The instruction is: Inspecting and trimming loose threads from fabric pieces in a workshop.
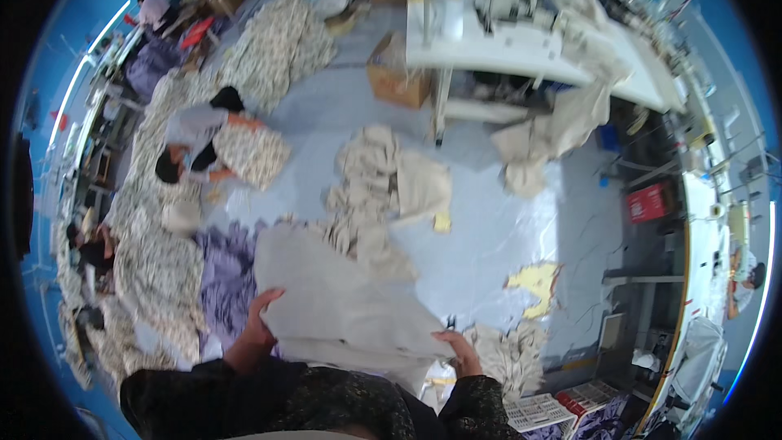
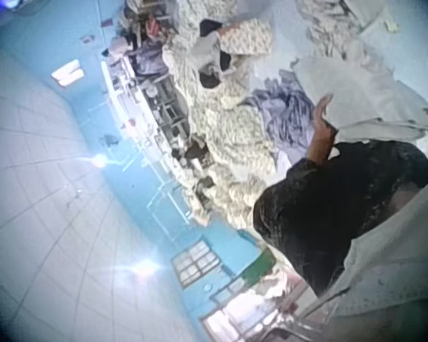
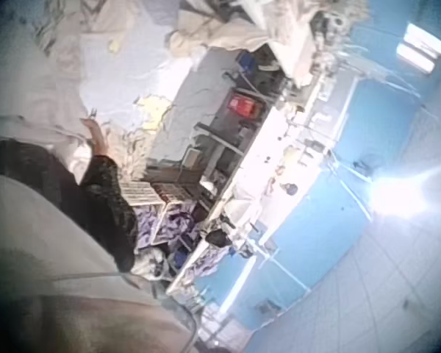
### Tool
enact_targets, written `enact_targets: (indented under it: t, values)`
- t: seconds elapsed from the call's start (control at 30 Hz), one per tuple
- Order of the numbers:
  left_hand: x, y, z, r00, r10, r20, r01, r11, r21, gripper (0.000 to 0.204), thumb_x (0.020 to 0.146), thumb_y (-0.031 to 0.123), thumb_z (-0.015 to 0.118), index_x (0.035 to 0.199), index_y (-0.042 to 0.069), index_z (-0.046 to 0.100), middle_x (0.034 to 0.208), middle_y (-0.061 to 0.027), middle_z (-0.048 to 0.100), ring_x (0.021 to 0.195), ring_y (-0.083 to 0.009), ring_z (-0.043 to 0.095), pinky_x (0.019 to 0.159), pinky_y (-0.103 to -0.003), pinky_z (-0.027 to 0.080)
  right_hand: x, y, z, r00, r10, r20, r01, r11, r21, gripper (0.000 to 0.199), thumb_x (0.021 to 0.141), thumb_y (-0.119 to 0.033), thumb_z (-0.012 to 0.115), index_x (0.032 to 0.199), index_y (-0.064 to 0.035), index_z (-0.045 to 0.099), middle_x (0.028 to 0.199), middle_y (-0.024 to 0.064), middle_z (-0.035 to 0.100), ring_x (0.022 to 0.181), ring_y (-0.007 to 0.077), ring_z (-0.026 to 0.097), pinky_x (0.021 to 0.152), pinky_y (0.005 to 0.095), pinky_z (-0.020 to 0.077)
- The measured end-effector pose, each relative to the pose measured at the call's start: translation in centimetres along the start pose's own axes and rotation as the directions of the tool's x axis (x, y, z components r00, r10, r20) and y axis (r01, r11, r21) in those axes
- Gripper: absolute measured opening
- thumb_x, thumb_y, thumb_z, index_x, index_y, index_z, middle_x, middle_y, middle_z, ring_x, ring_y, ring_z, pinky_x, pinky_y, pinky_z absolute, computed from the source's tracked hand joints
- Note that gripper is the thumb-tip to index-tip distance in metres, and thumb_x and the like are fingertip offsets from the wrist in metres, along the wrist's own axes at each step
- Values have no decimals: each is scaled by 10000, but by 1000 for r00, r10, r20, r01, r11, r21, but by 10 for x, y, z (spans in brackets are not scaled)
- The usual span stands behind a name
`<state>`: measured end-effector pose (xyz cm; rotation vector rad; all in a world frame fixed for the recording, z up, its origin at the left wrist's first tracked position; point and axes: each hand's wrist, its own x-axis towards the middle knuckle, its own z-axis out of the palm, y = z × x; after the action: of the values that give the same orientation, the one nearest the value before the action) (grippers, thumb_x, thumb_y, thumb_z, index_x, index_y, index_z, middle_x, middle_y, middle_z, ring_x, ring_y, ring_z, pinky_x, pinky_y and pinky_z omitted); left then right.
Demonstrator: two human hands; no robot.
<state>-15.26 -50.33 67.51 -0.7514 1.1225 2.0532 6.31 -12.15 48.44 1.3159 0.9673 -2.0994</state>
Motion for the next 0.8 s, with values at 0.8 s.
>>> enact_targets:
  t: [0.8]
  values:
    - [440, 672, 177, 600, 745, 291, -798, 534, 279, 384, 972, 179, 624, 1309, 1, 578, 1309, -155, 619, 1225, -303, 601, 1045, -471, 501, 275, -492, 497, 920, -330, 213, 392, 779, -489, 487, 746, 38, 523, 1218, 14, 641, 1090, 147, 737, 936, 270, 677, 799, 350, 515]
